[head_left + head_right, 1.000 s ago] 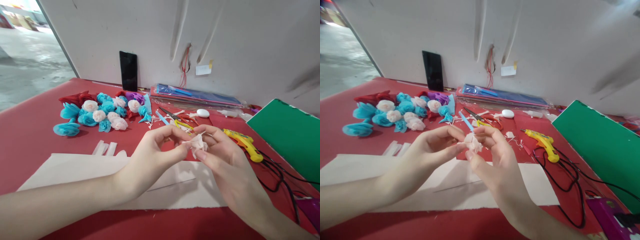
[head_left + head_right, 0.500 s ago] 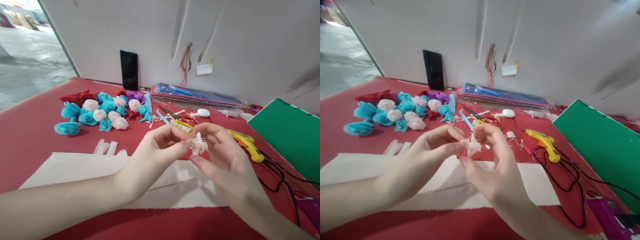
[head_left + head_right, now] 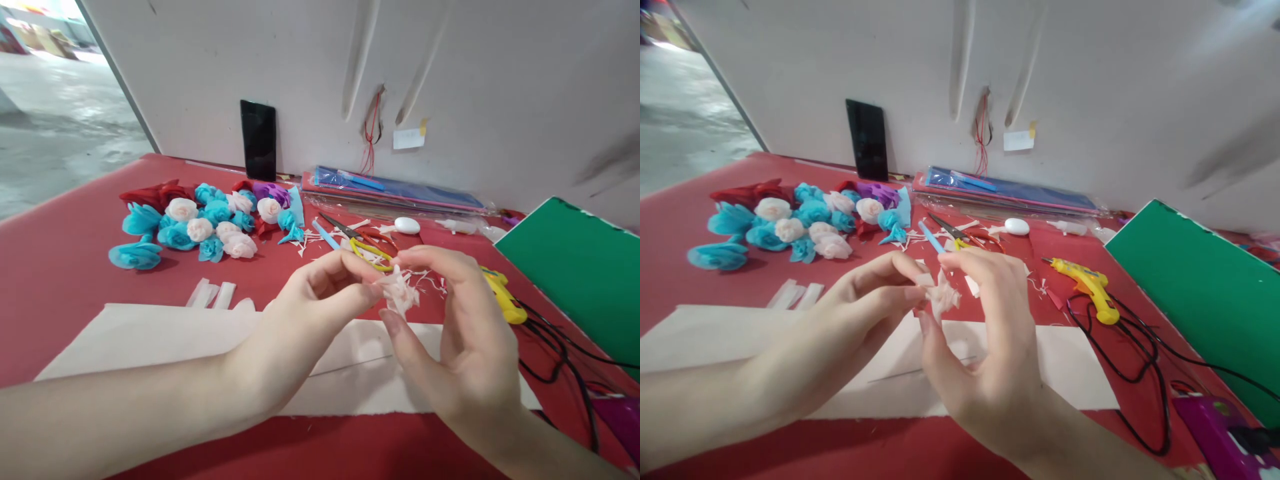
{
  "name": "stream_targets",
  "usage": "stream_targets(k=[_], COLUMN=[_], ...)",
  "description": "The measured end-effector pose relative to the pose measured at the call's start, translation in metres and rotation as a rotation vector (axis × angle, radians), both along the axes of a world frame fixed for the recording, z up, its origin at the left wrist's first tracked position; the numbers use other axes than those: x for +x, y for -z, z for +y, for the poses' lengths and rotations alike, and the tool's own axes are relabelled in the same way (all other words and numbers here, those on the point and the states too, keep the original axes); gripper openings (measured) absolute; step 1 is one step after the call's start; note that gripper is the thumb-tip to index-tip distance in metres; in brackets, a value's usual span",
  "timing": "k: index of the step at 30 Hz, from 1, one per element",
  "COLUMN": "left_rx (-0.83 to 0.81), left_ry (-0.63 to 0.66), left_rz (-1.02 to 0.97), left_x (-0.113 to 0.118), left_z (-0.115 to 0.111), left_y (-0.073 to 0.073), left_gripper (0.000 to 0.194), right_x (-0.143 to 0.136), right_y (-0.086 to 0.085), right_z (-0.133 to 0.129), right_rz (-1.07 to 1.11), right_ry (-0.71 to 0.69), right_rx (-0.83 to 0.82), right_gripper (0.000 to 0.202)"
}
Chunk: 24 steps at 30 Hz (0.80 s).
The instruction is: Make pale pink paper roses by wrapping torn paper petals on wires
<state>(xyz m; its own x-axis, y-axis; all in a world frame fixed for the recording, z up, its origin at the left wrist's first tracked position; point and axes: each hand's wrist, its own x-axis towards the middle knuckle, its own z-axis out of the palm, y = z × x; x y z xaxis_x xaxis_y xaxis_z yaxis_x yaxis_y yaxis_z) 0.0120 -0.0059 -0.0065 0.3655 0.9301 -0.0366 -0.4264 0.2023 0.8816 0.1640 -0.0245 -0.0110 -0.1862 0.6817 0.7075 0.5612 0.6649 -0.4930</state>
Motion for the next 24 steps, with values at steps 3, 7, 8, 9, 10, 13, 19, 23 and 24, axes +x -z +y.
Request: stream_targets(k=[3,7,8,9,10,13,19,23,24], left_rx=[0.028,0.161,0.202,0.241,0.269,0.336,0.478,0.441,0.406], left_ry=[-0.018,-0.059,-0.068,-0.069,-0.067,-0.076,-0.072,-0.046,-0.043], left_rz=[0.015,0.102,0.137,0.164,0.182,0.199,0.190,0.175,0.180], left_x=[-0.0006,-0.0026,-0.0033,-0.0039,-0.0045,-0.0055,-0.0042,-0.0043,-0.0045], left_z=[-0.0008,-0.0027,-0.0034,-0.0040,-0.0045,-0.0049,-0.0023,-0.0029,-0.0033], left_y=[0.0007,0.0027,0.0032,0.0037,0.0041,0.0048,0.0050,0.0028,0.0020], left_gripper=[0.014,0.011,0.010,0.010,0.010,0.012,0.020,0.018,0.016], right_x=[-0.0005,-0.0036,-0.0042,-0.0045,-0.0046,-0.0032,0.0012,0.0020,0.0022], right_y=[0.0005,0.0014,0.0013,0.0010,0.0007,-0.0002,0.0019,0.0005,-0.0008], right_z=[-0.0013,-0.0027,-0.0032,-0.0038,-0.0044,-0.0063,-0.0072,-0.0069,-0.0069], right_rz=[-0.008,-0.045,-0.059,-0.072,-0.087,-0.116,-0.043,-0.004,0.005], right_ry=[0.015,0.033,0.042,0.050,0.056,0.036,-0.050,-0.082,-0.085], right_rx=[0.017,0.050,0.065,0.084,0.098,0.129,0.021,-0.023,-0.011], right_gripper=[0.040,0.044,0.045,0.045,0.045,0.045,0.045,0.043,0.041])
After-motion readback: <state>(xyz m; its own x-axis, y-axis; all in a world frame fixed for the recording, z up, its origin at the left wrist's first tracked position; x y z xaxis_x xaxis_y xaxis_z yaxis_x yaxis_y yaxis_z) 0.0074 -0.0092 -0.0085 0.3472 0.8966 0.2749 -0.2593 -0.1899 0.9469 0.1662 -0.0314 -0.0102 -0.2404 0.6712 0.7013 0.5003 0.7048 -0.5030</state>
